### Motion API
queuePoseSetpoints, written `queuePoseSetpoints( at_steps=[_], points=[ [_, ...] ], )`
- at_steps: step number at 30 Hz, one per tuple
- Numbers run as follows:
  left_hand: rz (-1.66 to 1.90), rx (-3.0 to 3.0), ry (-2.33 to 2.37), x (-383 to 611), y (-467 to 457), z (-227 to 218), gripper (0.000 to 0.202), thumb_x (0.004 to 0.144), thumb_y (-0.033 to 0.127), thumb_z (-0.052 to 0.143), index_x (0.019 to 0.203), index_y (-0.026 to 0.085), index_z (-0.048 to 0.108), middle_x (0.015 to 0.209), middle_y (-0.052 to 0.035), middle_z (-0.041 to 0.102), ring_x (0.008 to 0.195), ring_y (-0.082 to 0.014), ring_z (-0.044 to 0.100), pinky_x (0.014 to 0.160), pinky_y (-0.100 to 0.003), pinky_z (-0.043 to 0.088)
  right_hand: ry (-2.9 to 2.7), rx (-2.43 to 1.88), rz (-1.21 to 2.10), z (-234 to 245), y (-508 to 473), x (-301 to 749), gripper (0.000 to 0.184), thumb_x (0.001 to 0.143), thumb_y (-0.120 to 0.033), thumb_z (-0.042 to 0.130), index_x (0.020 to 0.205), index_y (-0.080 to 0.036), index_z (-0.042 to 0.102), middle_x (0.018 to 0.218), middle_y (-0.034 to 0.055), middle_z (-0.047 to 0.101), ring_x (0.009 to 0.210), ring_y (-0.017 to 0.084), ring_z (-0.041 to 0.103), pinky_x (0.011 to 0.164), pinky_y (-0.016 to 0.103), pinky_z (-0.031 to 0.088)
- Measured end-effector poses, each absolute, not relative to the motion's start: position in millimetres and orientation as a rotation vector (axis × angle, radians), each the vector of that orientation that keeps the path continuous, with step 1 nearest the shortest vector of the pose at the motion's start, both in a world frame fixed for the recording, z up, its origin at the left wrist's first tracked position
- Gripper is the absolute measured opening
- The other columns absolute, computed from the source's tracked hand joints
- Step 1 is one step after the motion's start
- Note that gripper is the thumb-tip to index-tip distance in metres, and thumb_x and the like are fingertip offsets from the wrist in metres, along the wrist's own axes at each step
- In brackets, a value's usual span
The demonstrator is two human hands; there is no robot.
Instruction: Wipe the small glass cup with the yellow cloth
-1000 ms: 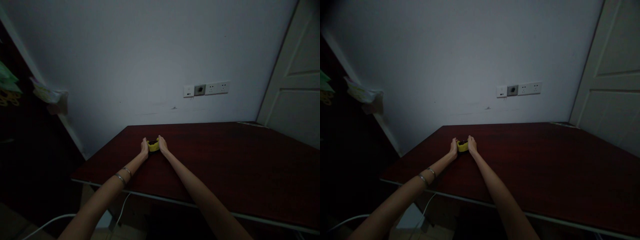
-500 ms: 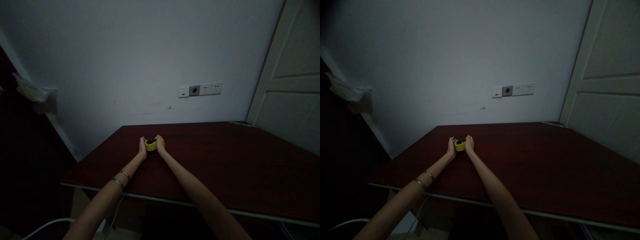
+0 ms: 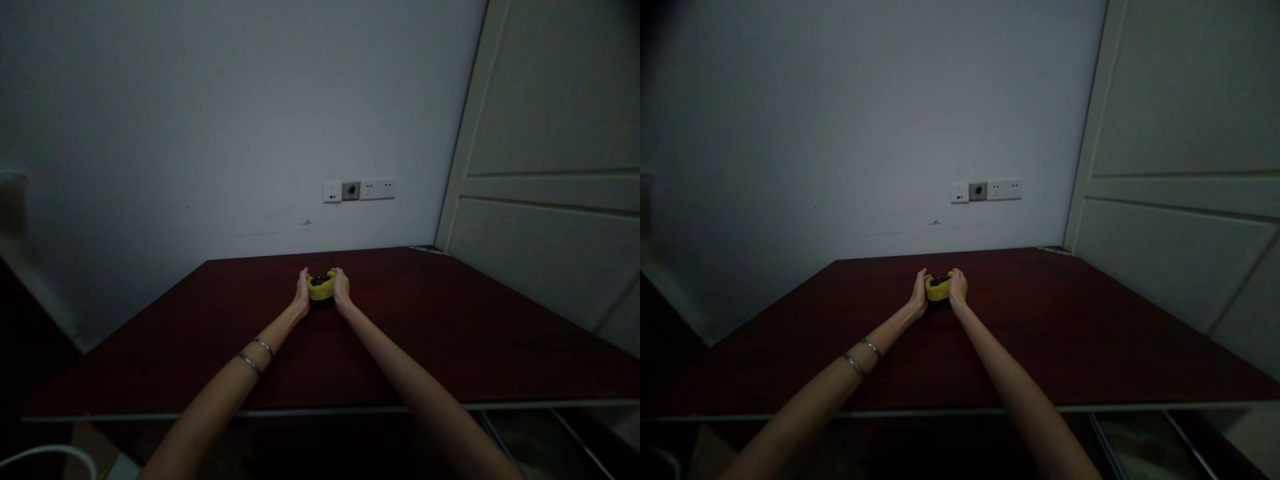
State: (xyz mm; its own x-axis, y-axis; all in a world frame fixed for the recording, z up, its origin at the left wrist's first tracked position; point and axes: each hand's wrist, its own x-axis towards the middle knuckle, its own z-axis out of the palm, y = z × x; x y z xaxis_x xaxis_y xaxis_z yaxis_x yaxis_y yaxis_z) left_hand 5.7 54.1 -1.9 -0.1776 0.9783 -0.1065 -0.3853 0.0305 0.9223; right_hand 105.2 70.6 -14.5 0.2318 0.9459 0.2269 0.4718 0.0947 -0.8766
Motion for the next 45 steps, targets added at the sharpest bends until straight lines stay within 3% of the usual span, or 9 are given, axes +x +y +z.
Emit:
queuePoseSetpoints(
  at_steps=[15, 24, 30, 45],
  points=[
    [1.368, 0.876, 1.134, 52.0, 55.7, -19.3, 0.044, 0.072, 0.052, 0.046, 0.09, 0.012, 0.053, 0.073, -0.004, 0.056, 0.062, -0.0142, 0.055, 0.061, -0.025, 0.044, -1.171, -1.524, 0.687, -36.7, 57.3, 153.5, 0.052, 0.083, -0.028, 0.013, 0.117, -0.012, 0.049, 0.112, 0.0101, 0.061, 0.097, 0.019, 0.059, 0.076, 0.026, 0.044],
    [1.355, 0.907, 1.21, 39.9, 63.8, -25.3, 0.052, 0.074, 0.054, 0.043, 0.099, 0.01, 0.054, 0.093, -0.0099, 0.06, 0.078, -0.0175, 0.059, 0.072, -0.027, 0.045, -0.959, -1.374, 0.708, -40.8, 57.6, 139.1, 0.045, 0.078, -0.04, 0.024, 0.093, -0.016, 0.058, 0.094, 0.0071, 0.066, 0.083, 0.018, 0.06, 0.069, 0.023, 0.042],
    [1.358, 0.945, 1.207, 31.9, 61.7, -24.6, 0.053, 0.074, 0.055, 0.041, 0.099, 0.01, 0.054, 0.093, -0.0102, 0.06, 0.079, -0.0185, 0.058, 0.071, -0.027, 0.045, -0.901, -1.283, 0.755, -40.0, 55.3, 131.3, 0.036, 0.075, -0.041, 0.031, 0.082, -0.019, 0.058, 0.084, 0.0047, 0.066, 0.074, 0.018, 0.059, 0.064, 0.024, 0.042],
    [1.382, 1.027, 1.287, 20.3, 65.3, -27.7, 0.053, 0.075, 0.053, 0.039, 0.1, 0.009, 0.056, 0.101, -0.0133, 0.06, 0.086, -0.0209, 0.058, 0.076, -0.03, 0.044, -0.948, -1.272, 0.831, -34.2, 47.4, 121.2, 0.038, 0.074, -0.042, 0.034, 0.092, -0.018, 0.058, 0.095, 0.0074, 0.065, 0.086, 0.021, 0.058, 0.075, 0.027, 0.041]
  ],
)
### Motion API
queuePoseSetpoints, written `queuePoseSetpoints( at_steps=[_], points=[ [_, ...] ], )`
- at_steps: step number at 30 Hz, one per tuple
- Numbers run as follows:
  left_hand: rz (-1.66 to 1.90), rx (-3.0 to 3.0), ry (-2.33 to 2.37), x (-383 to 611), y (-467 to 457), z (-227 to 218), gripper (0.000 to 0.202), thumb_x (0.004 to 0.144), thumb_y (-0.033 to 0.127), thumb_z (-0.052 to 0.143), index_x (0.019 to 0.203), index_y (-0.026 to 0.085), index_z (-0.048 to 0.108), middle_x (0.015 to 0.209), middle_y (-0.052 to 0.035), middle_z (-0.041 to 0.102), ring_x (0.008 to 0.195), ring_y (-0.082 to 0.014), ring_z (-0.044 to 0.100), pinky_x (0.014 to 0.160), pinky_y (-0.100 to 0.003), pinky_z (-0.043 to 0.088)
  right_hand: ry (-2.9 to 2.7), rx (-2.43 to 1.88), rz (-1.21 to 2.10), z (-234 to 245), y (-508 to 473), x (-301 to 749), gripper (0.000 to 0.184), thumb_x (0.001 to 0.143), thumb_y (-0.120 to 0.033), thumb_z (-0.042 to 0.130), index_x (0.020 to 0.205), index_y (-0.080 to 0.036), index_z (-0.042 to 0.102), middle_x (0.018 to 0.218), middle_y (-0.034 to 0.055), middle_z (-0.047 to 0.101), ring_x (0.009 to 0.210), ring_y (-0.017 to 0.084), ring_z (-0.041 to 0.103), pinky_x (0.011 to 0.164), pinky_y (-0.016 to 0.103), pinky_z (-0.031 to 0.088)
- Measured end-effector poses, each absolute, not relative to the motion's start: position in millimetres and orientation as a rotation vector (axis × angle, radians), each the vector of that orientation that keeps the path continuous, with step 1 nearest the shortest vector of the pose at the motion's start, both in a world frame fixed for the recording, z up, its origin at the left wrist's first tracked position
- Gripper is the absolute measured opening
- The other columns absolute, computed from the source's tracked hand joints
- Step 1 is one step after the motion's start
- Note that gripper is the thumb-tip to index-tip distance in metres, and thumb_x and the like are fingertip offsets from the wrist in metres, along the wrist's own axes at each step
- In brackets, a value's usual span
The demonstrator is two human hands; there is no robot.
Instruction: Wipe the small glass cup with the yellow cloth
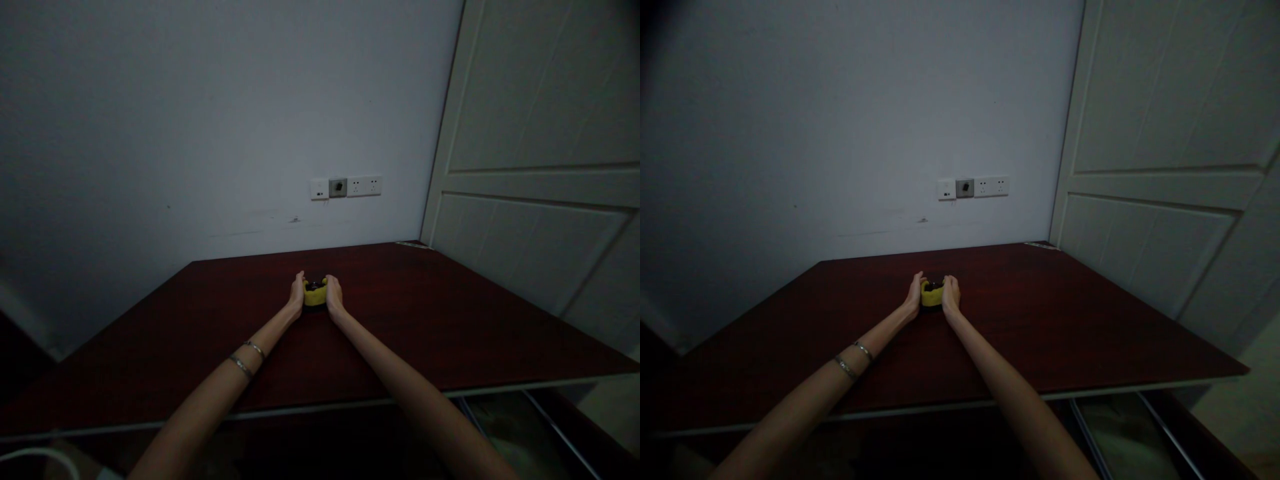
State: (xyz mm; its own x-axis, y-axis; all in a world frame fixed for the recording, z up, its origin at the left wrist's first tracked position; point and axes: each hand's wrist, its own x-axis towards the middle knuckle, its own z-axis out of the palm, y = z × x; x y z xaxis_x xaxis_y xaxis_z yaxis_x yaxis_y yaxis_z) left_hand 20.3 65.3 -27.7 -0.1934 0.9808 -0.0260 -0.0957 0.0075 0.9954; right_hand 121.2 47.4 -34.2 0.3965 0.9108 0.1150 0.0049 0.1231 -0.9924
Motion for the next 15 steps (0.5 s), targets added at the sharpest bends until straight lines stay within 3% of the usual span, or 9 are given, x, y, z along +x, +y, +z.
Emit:
queuePoseSetpoints(
  at_steps=[7, 15],
  points=[
    [1.416, 1.134, 1.34, 21.4, 66.3, -26.9, 0.039, 0.072, 0.047, 0.044, 0.079, 0.012, 0.06, 0.083, -0.0096, 0.064, 0.075, -0.02, 0.057, 0.068, -0.028, 0.041, -0.968, -1.266, 0.817, -40.7, 54.5, 121.3, 0.04, 0.073, -0.041, 0.035, 0.095, -0.018, 0.058, 0.102, 0.0074, 0.063, 0.093, 0.02, 0.056, 0.079, 0.026, 0.04],
    [1.526, 1.206, 1.315, 16.7, 58.4, -30.9, 0.022, 0.071, 0.035, 0.046, 0.066, 0.015, 0.054, 0.068, -0.0021, 0.057, 0.068, -0.0156, 0.051, 0.066, -0.026, 0.039, -1.035, -1.261, 0.797, -46.2, 59.0, 130.2, 0.041, 0.073, -0.038, 0.034, 0.099, -0.016, 0.058, 0.104, 0.0083, 0.062, 0.094, 0.02, 0.056, 0.081, 0.027, 0.04]
  ],
)
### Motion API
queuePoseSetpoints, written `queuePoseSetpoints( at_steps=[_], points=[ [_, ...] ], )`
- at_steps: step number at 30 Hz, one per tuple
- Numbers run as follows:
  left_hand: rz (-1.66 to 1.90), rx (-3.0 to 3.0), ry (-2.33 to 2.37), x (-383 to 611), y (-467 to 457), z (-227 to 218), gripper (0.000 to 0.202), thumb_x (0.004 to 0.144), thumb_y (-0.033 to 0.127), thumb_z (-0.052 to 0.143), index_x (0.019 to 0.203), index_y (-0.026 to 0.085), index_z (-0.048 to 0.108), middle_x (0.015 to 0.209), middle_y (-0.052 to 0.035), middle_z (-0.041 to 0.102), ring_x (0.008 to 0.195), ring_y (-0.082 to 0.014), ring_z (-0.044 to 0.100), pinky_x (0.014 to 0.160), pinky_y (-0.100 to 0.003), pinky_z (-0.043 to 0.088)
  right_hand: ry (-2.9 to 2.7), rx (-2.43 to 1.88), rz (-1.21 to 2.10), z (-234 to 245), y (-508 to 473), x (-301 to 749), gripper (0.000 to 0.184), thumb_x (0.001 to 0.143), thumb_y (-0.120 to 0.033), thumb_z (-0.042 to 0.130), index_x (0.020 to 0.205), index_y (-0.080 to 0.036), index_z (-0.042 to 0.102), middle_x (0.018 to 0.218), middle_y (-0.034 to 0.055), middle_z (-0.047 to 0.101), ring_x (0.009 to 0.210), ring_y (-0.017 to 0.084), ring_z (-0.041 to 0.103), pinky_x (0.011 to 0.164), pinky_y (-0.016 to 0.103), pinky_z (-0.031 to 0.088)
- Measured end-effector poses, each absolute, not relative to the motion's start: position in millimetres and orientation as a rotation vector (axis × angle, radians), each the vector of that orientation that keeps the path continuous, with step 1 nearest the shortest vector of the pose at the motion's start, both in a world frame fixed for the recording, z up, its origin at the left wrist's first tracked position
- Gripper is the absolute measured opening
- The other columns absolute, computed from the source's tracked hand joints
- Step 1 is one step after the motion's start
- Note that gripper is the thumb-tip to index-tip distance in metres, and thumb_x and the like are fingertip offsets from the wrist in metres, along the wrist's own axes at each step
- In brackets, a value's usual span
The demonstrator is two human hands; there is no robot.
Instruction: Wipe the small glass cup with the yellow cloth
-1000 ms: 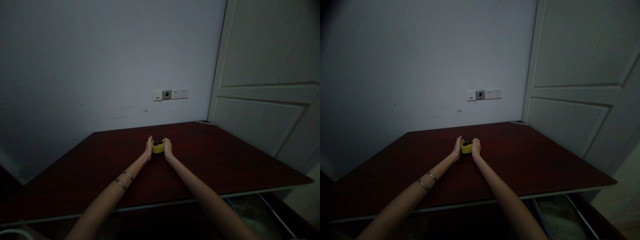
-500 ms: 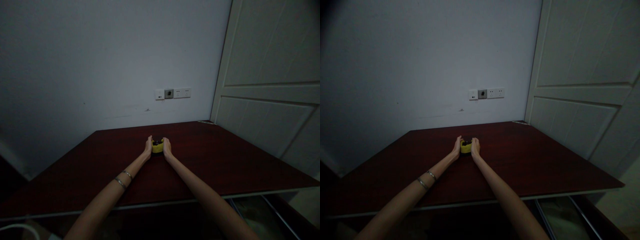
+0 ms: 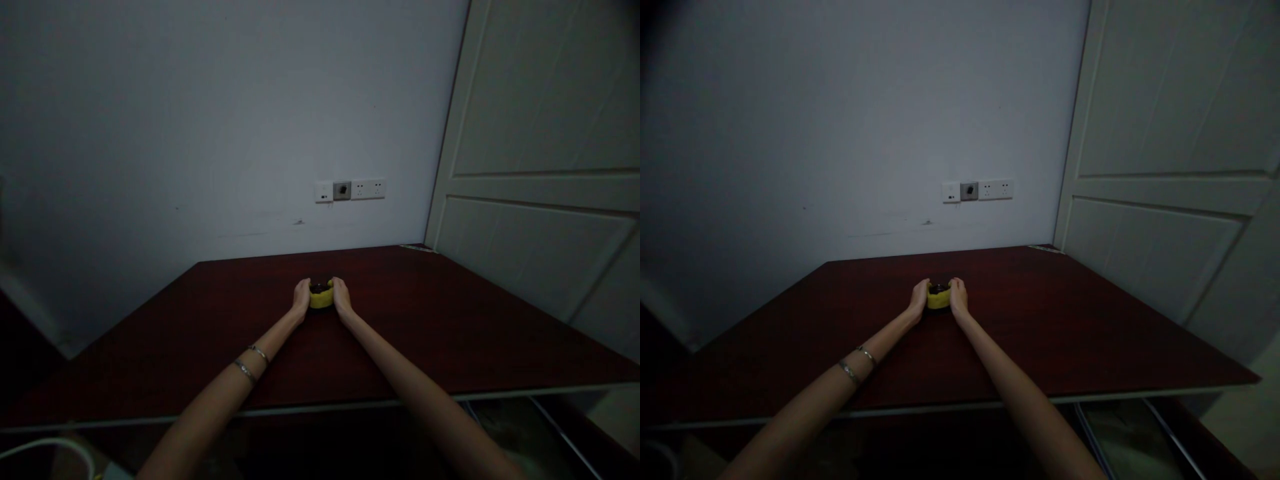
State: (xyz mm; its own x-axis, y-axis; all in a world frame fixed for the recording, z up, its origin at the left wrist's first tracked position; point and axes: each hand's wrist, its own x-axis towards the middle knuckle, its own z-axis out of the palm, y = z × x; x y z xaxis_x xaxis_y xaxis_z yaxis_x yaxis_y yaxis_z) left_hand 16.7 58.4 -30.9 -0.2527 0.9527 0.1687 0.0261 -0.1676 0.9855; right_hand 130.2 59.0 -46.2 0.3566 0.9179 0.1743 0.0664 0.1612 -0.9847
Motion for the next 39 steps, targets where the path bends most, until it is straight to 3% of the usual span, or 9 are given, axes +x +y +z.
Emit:
queuePoseSetpoints(
  at_steps=[4, 9, 16, 19, 23, 31, 35, 39],
  points=[
    [1.565, 1.194, 1.298, 11.1, 51.6, -32.8, 0.016, 0.068, 0.03, 0.049, 0.064, 0.016, 0.053, 0.065, -0.0007, 0.055, 0.066, -0.0143, 0.05, 0.064, -0.024, 0.039, -1.106, -1.263, 0.762, -41.3, 55.2, 139.9, 0.041, 0.075, -0.036, 0.036, 0.105, -0.016, 0.056, 0.106, 0.0095, 0.06, 0.097, 0.021, 0.054, 0.085, 0.029, 0.038],
    [1.609, 1.139, 1.267, 1.5, 44.1, -36.4, 0.019, 0.073, 0.031, 0.041, 0.066, 0.016, 0.051, 0.067, -0.0001, 0.055, 0.066, -0.0125, 0.051, 0.063, -0.023, 0.04, -1.364, -1.194, 0.579, -32.4, 37.8, 156.3, 0.037, 0.07, -0.032, 0.051, 0.103, -0.017, 0.059, 0.109, 0.0102, 0.057, 0.107, 0.023, 0.049, 0.095, 0.036, 0.033],
    [1.584, 0.969, 1.28, -14.3, 25.2, -30.4, 0.025, 0.076, 0.032, 0.042, 0.082, 0.013, 0.056, 0.087, -0.0094, 0.061, 0.078, -0.0159, 0.058, 0.071, -0.026, 0.045, -1.887, -1.033, 0.199, -24.0, 5.0, 182.2, 0.026, 0.07, -0.027, 0.057, 0.095, -0.022, 0.064, 0.127, 0.0098, 0.043, 0.122, 0.026, 0.037, 0.1, 0.045, 0.03],
    [1.583, 0.933, 1.273, -18.3, 13.8, -22.0, 0.028, 0.077, 0.032, 0.042, 0.091, 0.013, 0.056, 0.099, -0.0115, 0.06, 0.085, -0.0155, 0.059, 0.078, -0.027, 0.044, -2.041, -0.954, 0.078, -22.6, 0.6, 184.1, 0.025, 0.069, -0.026, 0.061, 0.094, -0.021, 0.064, 0.129, 0.0111, 0.043, 0.127, 0.028, 0.029, 0.101, 0.048, 0.028],
    [1.585, 0.9, 1.231, -22.1, 3.7, -12.6, 0.031, 0.078, 0.03, 0.043, 0.1, 0.013, 0.055, 0.106, -0.0127, 0.059, 0.089, -0.0161, 0.058, 0.085, -0.031, 0.042, -2.08, -0.938, -0.004, -23.9, 3.0, 181.1, 0.025, 0.072, -0.025, 0.06, 0.097, -0.02, 0.062, 0.124, 0.0124, 0.046, 0.126, 0.029, 0.03, 0.1, 0.05, 0.029],
    [1.663, 1.436, 1.312, -31.6, -20.6, 8.1, 0.029, 0.066, 0.014, 0.057, 0.095, 0.017, 0.059, 0.103, -0.0093, 0.06, 0.102, -0.022, 0.053, 0.093, -0.035, 0.037, -2.022, -0.87, 0.119, -16.0, -3.1, 172.5, 0.008, 0.074, -0.021, 0.058, 0.081, -0.02, 0.062, 0.11, 0.0094, 0.05, 0.118, 0.025, 0.039, 0.096, 0.044, 0.036],
    [1.542, 1.876, 1.315, -25.4, -51.5, 14.1, 0.029, 0.063, 0.025, 0.065, 0.092, 0.02, 0.061, 0.102, -0.0088, 0.058, 0.107, -0.0261, 0.048, 0.098, -0.038, 0.031, -1.858, -0.833, 0.309, -2.2, -10.2, 161.2, 0.008, 0.072, -0.027, 0.061, 0.076, -0.02, 0.063, 0.102, 0.0068, 0.052, 0.104, 0.021, 0.049, 0.092, 0.038, 0.039],
    [1.477, 1.832, 1.259, -14.8, -65.8, 19.8, 0.043, 0.057, 0.027, 0.072, 0.098, 0.022, 0.06, 0.104, -0.0089, 0.057, 0.106, -0.0276, 0.049, 0.098, -0.037, 0.031, -1.647, -0.801, 0.529, 8.6, -11.2, 148.5, 0.014, 0.067, -0.033, 0.064, 0.07, -0.019, 0.063, 0.092, 0.0052, 0.054, 0.09, 0.018, 0.054, 0.083, 0.033, 0.044]
  ],
)
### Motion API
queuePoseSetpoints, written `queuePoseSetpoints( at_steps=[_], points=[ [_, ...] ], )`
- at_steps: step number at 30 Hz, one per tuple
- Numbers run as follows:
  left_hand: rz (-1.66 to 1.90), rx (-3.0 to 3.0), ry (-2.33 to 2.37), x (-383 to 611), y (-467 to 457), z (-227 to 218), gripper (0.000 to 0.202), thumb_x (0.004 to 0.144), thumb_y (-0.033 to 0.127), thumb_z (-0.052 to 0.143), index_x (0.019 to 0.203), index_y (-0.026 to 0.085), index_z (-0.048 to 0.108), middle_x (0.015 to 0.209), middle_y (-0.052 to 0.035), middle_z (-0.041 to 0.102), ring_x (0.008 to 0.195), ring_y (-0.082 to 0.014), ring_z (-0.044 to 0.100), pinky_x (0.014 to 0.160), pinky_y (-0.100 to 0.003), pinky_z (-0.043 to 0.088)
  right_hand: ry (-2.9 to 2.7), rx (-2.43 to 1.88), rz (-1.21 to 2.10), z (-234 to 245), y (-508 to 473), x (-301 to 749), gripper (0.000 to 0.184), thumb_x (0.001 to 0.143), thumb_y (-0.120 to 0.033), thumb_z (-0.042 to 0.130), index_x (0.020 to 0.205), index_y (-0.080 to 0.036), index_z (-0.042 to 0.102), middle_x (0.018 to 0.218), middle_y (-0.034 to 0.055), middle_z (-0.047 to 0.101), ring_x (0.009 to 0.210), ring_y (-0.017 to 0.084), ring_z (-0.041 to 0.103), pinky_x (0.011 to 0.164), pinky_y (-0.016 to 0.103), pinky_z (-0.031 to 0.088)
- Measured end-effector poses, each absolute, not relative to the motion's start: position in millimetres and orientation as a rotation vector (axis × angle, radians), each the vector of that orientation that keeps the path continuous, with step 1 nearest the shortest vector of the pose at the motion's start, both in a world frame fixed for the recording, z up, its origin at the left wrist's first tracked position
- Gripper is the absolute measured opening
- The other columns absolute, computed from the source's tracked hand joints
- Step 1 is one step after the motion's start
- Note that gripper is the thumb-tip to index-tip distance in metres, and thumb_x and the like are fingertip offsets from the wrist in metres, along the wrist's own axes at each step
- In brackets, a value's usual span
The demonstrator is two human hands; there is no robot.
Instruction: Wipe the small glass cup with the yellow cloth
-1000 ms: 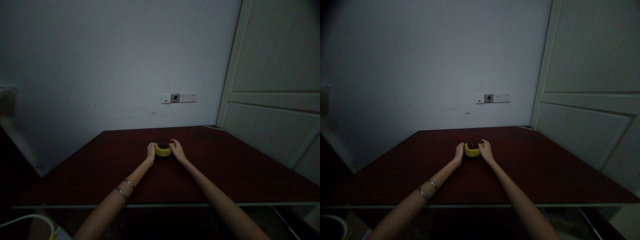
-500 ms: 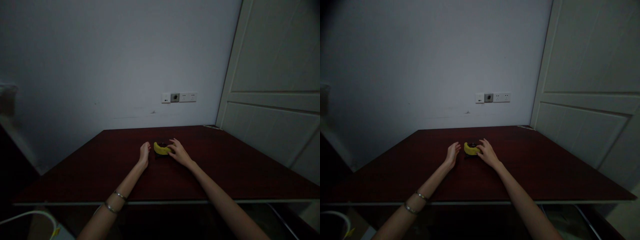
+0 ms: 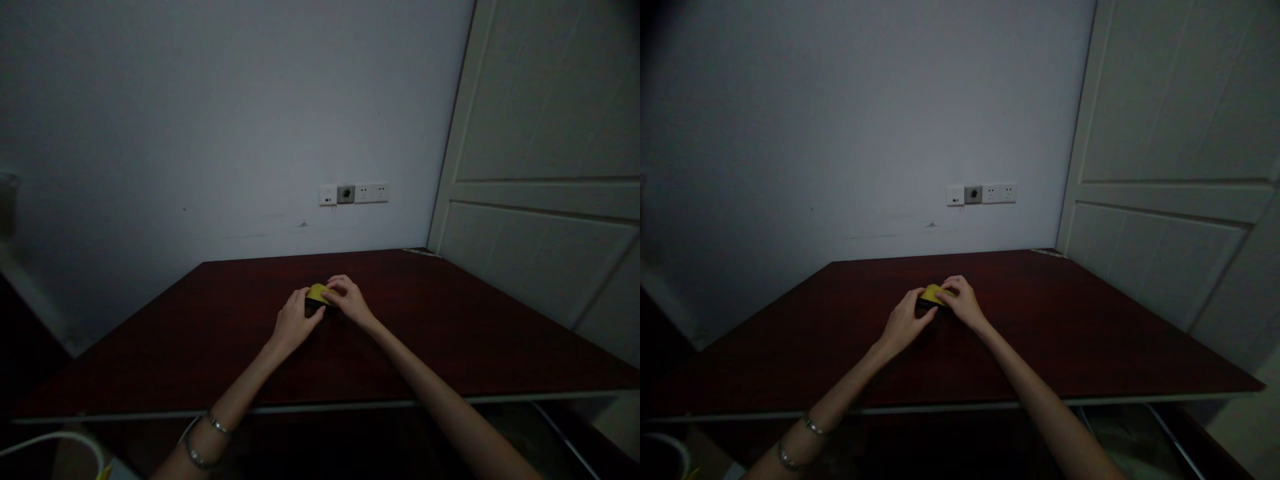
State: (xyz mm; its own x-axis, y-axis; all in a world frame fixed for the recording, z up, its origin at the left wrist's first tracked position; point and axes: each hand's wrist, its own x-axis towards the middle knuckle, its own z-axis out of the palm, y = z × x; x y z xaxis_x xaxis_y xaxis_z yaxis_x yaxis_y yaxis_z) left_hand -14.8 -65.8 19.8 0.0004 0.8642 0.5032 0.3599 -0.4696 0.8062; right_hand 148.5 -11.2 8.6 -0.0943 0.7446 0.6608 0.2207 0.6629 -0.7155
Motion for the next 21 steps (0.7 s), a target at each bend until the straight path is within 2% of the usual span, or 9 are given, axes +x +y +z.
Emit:
queuePoseSetpoints(
  at_steps=[4, 7, 12, 15, 17, 21],
  points=[
    [1.465, 1.908, 1.189, -9.6, -59.8, 30.6, 0.04, 0.063, 0.024, 0.067, 0.101, 0.021, 0.059, 0.103, -0.0078, 0.06, 0.1, -0.0258, 0.053, 0.095, -0.036, 0.034, -1.458, -0.827, 0.678, 13.7, -7.0, 140.5, 0.021, 0.06, -0.038, 0.068, 0.065, -0.018, 0.061, 0.082, 0.0042, 0.057, 0.075, 0.016, 0.055, 0.071, 0.029, 0.047],
    [1.462, 1.924, 1.171, -9.8, -50.7, 40.1, 0.035, 0.066, 0.02, 0.063, 0.101, 0.02, 0.06, 0.098, -0.006, 0.062, 0.093, -0.023, 0.056, 0.092, -0.034, 0.037, -1.375, -0.837, 0.733, 18.0, -4.7, 140.3, 0.024, 0.059, -0.038, 0.069, 0.065, -0.017, 0.061, 0.084, 0.0054, 0.06, 0.073, 0.016, 0.056, 0.071, 0.029, 0.047],
    [1.527, 1.687, 1.099, -10.5, -32.3, 55.2, 0.032, 0.063, 0.008, 0.06, 0.094, 0.018, 0.063, 0.098, -0.0049, 0.063, 0.095, -0.0206, 0.056, 0.091, -0.032, 0.039, -1.312, -0.788, 0.881, 31.9, -5.7, 149.2, 0.035, 0.058, -0.035, 0.069, 0.088, -0.018, 0.061, 0.094, 0.0066, 0.064, 0.086, 0.019, 0.059, 0.078, 0.031, 0.047],
    [1.455, 1.478, 1.031, -6.5, -22.7, 62.3, 0.038, 0.067, 0.009, 0.057, 0.103, 0.018, 0.059, 0.096, -0.0053, 0.064, 0.092, -0.0203, 0.057, 0.084, -0.033, 0.044, -1.357, -0.738, 1.038, 39.4, -7.0, 154.3, 0.042, 0.06, -0.033, 0.067, 0.1, -0.02, 0.06, 0.102, 0.0058, 0.065, 0.091, 0.02, 0.06, 0.079, 0.031, 0.048],
    [1.388, 1.372, 0.985, -2.8, -17.5, 65.1, 0.044, 0.07, 0.01, 0.055, 0.113, 0.02, 0.052, 0.095, -0.0053, 0.064, 0.088, -0.0196, 0.059, 0.077, -0.032, 0.047, -1.387, -0.727, 1.112, 41.7, -6.8, 155.7, 0.044, 0.061, -0.033, 0.067, 0.102, -0.02, 0.06, 0.098, 0.0049, 0.067, 0.087, 0.02, 0.062, 0.076, 0.031, 0.049],
    [1.33, 1.373, 0.95, -2.1, -4.4, 64.3, 0.052, 0.071, 0.012, 0.056, 0.121, 0.021, 0.043, 0.093, -0.006, 0.064, 0.081, -0.0182, 0.06, 0.073, -0.032, 0.049, -1.42, -0.788, 1.088, 42.5, -0.7, 161.1, 0.038, 0.058, -0.032, 0.069, 0.092, -0.017, 0.066, 0.086, 0.0037, 0.07, 0.073, 0.018, 0.064, 0.069, 0.031, 0.051]
  ],
)
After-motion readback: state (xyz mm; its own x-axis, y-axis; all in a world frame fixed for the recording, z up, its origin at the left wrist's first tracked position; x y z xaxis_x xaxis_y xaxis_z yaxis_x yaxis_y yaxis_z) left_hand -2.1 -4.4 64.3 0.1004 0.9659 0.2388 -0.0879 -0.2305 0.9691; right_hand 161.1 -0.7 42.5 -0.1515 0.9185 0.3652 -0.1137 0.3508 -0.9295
